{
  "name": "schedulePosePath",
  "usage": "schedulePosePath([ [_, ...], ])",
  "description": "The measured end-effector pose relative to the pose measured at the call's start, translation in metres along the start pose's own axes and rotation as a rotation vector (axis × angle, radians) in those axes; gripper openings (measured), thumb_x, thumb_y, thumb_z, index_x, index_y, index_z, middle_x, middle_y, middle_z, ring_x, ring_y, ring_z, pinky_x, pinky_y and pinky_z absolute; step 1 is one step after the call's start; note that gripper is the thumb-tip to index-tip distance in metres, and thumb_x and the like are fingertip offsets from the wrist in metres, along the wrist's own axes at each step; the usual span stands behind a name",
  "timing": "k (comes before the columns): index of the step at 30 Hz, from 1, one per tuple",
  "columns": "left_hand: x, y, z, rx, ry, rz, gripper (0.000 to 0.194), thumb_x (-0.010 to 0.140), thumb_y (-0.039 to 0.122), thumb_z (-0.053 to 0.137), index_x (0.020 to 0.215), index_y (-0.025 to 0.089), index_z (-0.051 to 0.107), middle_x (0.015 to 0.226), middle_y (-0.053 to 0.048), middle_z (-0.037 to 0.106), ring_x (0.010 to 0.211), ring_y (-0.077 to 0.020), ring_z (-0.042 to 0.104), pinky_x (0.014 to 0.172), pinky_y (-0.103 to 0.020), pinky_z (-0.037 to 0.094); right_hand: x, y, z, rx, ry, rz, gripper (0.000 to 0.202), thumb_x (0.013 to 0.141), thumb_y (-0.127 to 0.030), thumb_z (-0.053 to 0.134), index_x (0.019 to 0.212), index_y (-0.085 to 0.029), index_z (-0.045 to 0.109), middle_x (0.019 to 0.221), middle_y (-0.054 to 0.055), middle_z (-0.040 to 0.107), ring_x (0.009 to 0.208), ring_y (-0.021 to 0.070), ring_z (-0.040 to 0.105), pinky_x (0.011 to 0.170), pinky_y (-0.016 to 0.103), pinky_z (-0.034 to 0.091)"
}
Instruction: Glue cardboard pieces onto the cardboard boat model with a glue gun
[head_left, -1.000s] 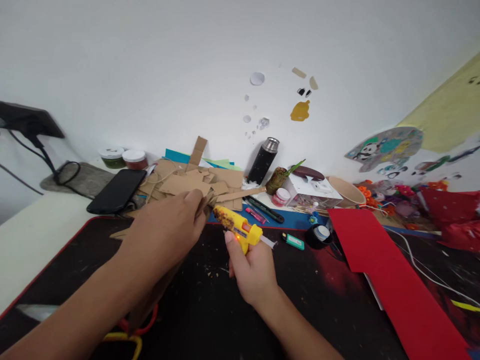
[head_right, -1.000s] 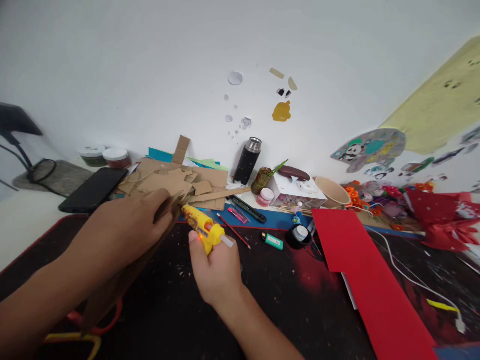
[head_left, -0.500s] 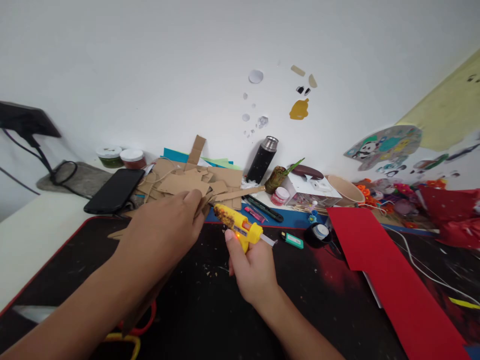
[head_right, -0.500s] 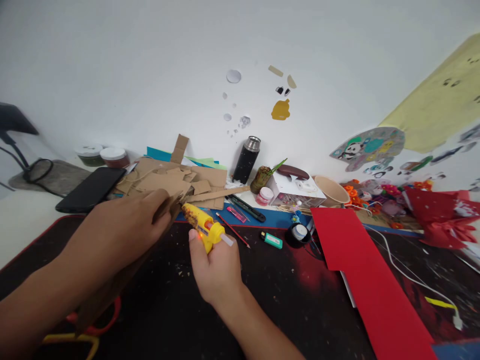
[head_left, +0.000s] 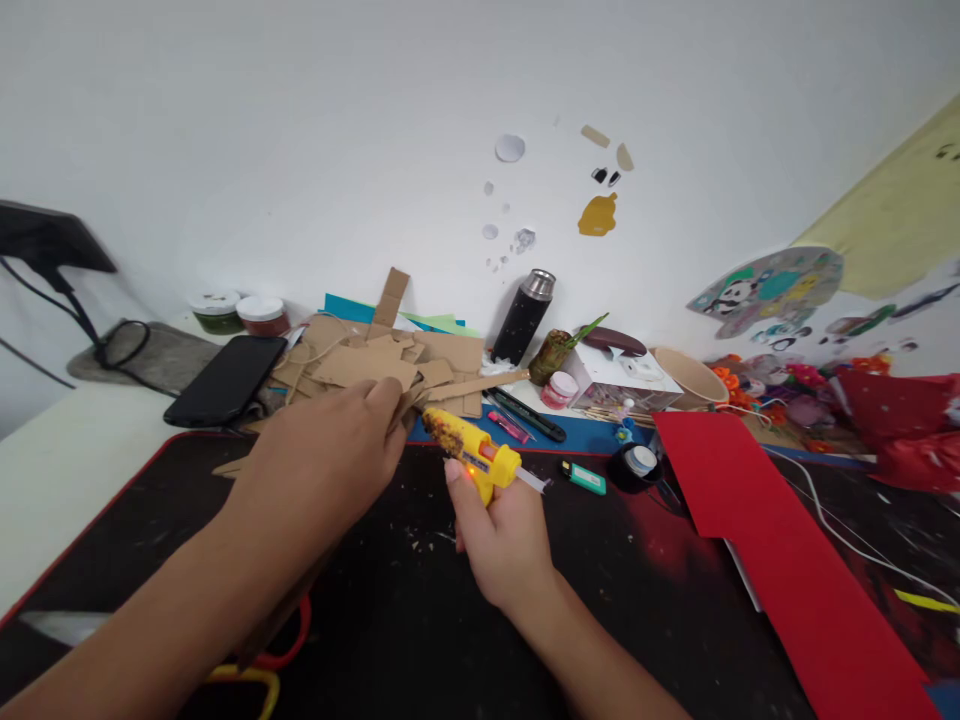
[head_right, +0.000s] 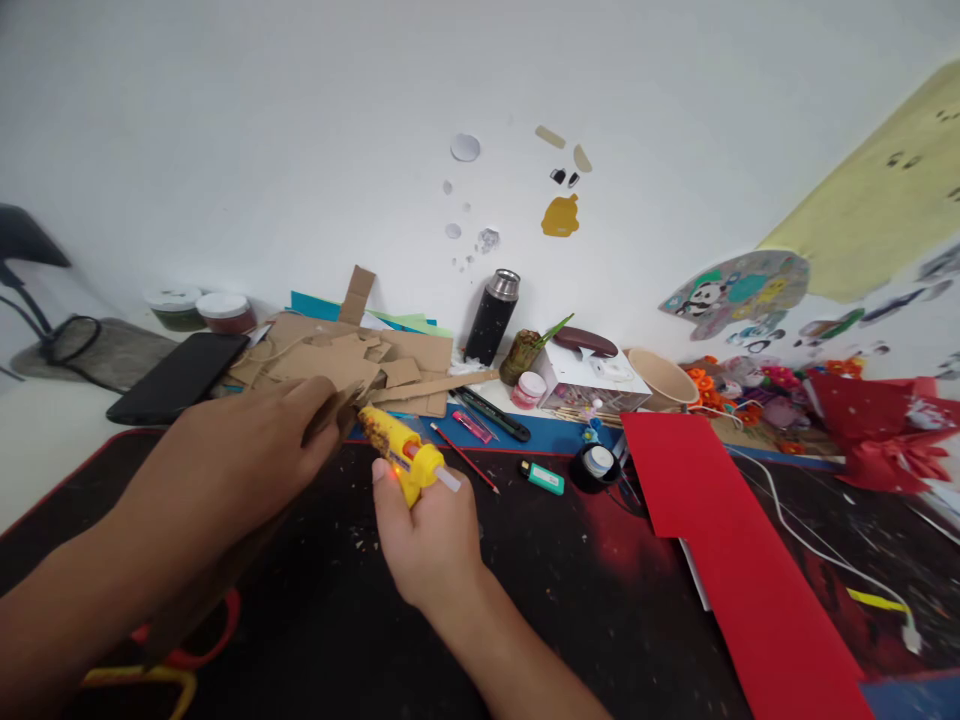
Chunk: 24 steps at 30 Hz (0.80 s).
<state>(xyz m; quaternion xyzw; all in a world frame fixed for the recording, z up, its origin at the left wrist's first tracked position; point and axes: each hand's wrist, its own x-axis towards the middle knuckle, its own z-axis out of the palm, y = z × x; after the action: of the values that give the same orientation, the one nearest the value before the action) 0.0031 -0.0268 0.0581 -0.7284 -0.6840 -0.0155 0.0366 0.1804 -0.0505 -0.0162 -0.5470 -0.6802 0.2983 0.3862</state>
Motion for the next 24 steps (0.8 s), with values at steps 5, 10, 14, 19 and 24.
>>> schedulePosePath([
  [5,0.0010,0.0004,0.0003,0.007,0.002,0.002,0.030,0.106,0.029,0.038,0.107,0.022,0.067,0.090,-0.014,0.080,0.080,-0.0362,0.078,0.062,-0.039,0.045,-0.0002,-0.0002,0.0002,-0.032,-0.006,-0.023,0.054,0.108,-0.051,0.052,0.066,-0.022,0.067,0.045,0.000,0.055,0.047,0.0172,0.063,0.050,0.024,0.045],
  [10,0.0015,-0.0001,-0.0002,0.004,0.006,0.006,0.031,0.106,0.030,0.038,0.107,0.021,0.067,0.091,-0.014,0.080,0.081,-0.0351,0.078,0.062,-0.039,0.046,-0.0007,-0.0002,-0.0009,-0.059,-0.018,-0.026,0.051,0.109,-0.051,0.051,0.074,-0.021,0.073,0.045,-0.001,0.055,0.047,0.0175,0.062,0.050,0.024,0.045],
  [14,0.0002,0.0002,-0.0013,-0.007,-0.001,0.001,0.031,0.105,0.029,0.038,0.107,0.020,0.068,0.090,-0.014,0.080,0.079,-0.0341,0.077,0.063,-0.038,0.047,-0.0014,-0.0008,-0.0012,-0.069,-0.020,-0.011,0.049,0.109,-0.053,0.052,0.080,-0.020,0.076,0.045,0.000,0.057,0.049,0.0188,0.065,0.050,0.025,0.045],
  [19,-0.0006,-0.0002,-0.0015,-0.031,0.019,0.017,0.034,0.105,0.028,0.036,0.104,0.020,0.069,0.088,-0.016,0.080,0.078,-0.0346,0.077,0.064,-0.039,0.048,-0.0013,-0.0021,-0.0014,-0.069,-0.024,-0.007,0.049,0.109,-0.053,0.052,0.080,-0.021,0.075,0.044,-0.001,0.055,0.046,0.0188,0.062,0.048,0.025,0.044],
  [24,-0.0008,-0.0004,-0.0017,-0.028,0.018,0.014,0.034,0.105,0.029,0.036,0.107,0.020,0.069,0.090,-0.017,0.081,0.077,-0.0354,0.077,0.064,-0.040,0.049,-0.0008,-0.0018,-0.0018,-0.060,-0.022,-0.007,0.051,0.109,-0.055,0.051,0.077,-0.022,0.074,0.043,-0.001,0.055,0.045,0.0180,0.061,0.046,0.025,0.042],
])
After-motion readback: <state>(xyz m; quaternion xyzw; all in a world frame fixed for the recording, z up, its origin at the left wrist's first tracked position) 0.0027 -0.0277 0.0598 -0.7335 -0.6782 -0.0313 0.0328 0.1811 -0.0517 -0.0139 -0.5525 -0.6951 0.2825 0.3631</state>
